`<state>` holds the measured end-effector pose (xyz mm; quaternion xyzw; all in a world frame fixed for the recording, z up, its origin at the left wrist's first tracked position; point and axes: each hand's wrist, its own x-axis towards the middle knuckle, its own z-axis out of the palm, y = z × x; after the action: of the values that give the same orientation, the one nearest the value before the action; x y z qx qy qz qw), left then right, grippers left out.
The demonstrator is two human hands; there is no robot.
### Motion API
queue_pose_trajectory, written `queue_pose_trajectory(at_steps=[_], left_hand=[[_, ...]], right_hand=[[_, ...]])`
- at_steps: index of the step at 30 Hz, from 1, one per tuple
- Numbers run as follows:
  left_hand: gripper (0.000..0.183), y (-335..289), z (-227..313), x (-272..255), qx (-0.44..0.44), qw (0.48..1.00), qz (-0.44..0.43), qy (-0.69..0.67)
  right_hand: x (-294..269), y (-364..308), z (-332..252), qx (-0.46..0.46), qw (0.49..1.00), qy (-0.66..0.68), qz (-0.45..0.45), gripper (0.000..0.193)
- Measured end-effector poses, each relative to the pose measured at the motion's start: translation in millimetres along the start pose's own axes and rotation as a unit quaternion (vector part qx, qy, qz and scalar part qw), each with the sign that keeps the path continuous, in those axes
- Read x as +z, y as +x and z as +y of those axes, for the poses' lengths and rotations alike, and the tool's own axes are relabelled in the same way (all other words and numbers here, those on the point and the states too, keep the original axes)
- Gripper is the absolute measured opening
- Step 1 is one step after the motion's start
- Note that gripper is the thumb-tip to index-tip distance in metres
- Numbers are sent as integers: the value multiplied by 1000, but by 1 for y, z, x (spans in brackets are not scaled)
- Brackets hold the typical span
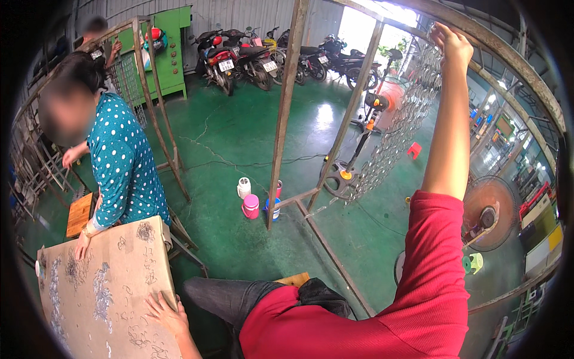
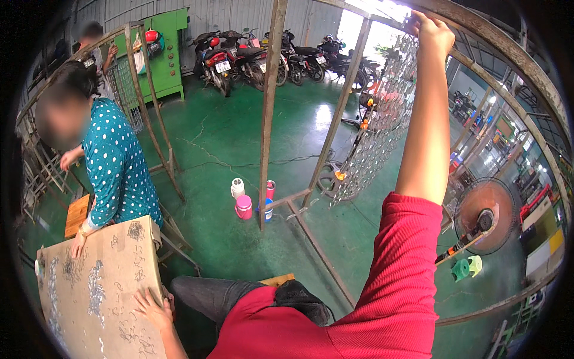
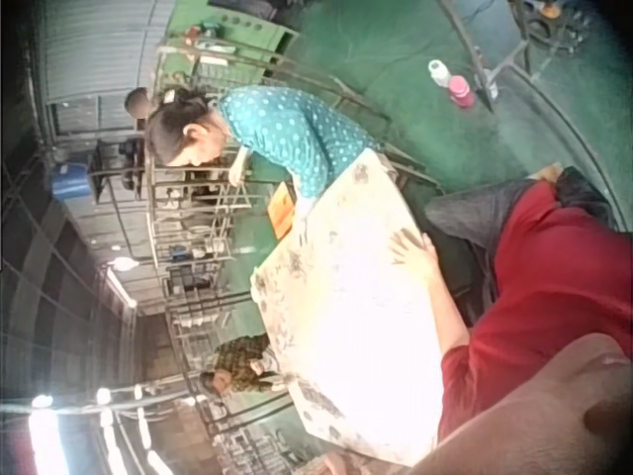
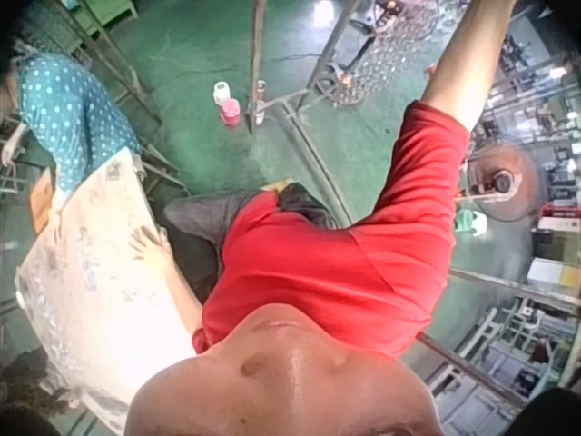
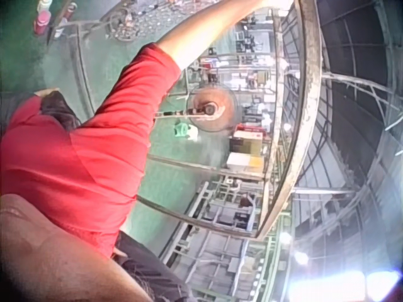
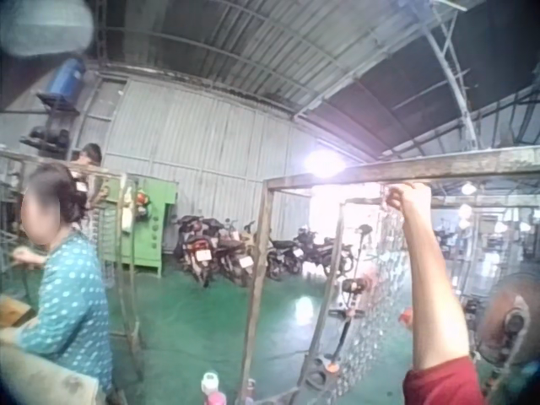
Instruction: The person joins small metal links together by hand to form a chain at a large work table while others perform similar tasks.
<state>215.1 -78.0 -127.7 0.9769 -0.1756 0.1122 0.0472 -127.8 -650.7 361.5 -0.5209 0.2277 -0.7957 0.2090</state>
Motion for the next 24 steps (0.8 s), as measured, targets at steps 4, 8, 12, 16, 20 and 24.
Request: queue_pose_trajectory(at_steps=[4, 8, 12, 16, 20, 24], left_hand=[[65, 0, -2, 4, 4, 1000, 1, -1], [69, 3, -3, 7, 7, 1000, 14, -5], [71, 4, -13, 14, 12, 1000, 28, -5], [70, 1, -12, 16, 15, 1000, 25, -7], [70, 0, -14, 18, 11, 1000, 28, -1], [69, 1, -8, 27, 15, 1000, 9, -5]], right_hand=[[-6, 65, 35, -16, 1000, 26, 1, 22], [2, 89, 32, -46, 998, -1, -47, 28], [8, 53, 21, -56, 994, -34, -84, 25], [0, -1, -14, -85, 981, -75, -157, 23], [9, -27, -27, -129, 960, -209, -132, 18], [-12, 28, 14, -140, 967, -213, -5, 45]])
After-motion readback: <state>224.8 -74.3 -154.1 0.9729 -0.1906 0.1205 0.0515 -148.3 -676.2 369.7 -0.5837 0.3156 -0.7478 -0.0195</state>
